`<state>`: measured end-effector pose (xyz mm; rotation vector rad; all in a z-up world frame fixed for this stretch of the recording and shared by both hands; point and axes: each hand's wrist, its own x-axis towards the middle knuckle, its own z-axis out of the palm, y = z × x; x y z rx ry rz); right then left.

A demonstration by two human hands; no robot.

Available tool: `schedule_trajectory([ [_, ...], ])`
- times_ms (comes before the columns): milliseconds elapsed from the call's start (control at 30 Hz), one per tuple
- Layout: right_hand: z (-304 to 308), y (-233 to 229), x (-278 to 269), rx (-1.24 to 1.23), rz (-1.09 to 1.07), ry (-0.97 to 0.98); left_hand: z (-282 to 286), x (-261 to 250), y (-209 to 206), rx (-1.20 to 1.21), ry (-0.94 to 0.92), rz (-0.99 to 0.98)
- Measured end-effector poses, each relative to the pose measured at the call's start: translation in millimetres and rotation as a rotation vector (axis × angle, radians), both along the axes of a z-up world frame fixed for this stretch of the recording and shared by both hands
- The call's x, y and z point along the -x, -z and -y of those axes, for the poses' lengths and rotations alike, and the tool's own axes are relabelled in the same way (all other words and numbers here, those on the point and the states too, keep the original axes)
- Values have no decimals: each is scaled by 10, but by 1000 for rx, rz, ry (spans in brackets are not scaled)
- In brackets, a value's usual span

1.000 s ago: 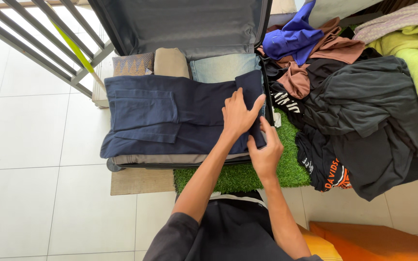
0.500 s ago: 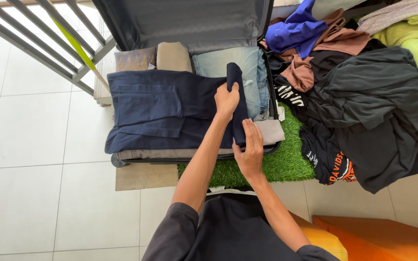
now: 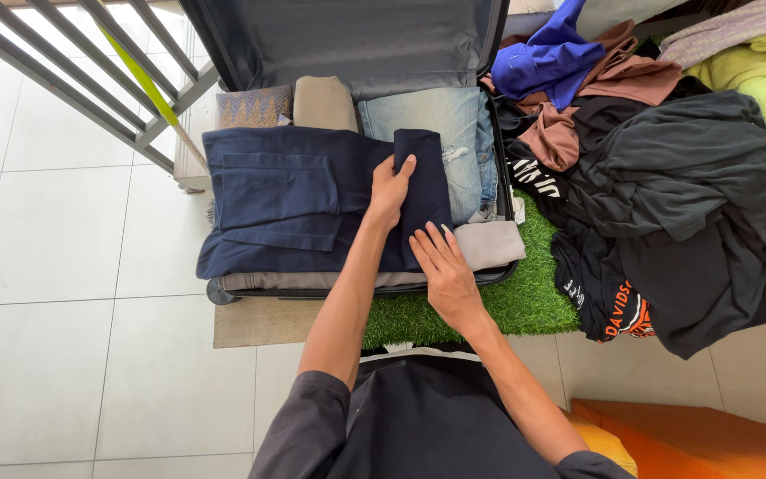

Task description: The person picks up a dark blue shirt from a pile of clothes, spreads it out over the other items already in the suitcase, and then folds the shirt into a roll and places it into the suitcase.

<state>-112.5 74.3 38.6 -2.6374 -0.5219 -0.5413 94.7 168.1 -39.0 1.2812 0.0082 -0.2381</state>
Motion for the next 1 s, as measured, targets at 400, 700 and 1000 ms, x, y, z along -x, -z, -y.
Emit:
schedule_trajectory([
  [400, 199, 21, -21, -657, -141, 345, -35, 403, -170, -720, -89, 619],
  [700, 190, -132, -413, -458, -575, 531, -50, 275, -96, -766, -18, 674],
  [1000, 254, 208, -727, -827, -568, 457, -256, 429, -307, -1252, 29, 884],
])
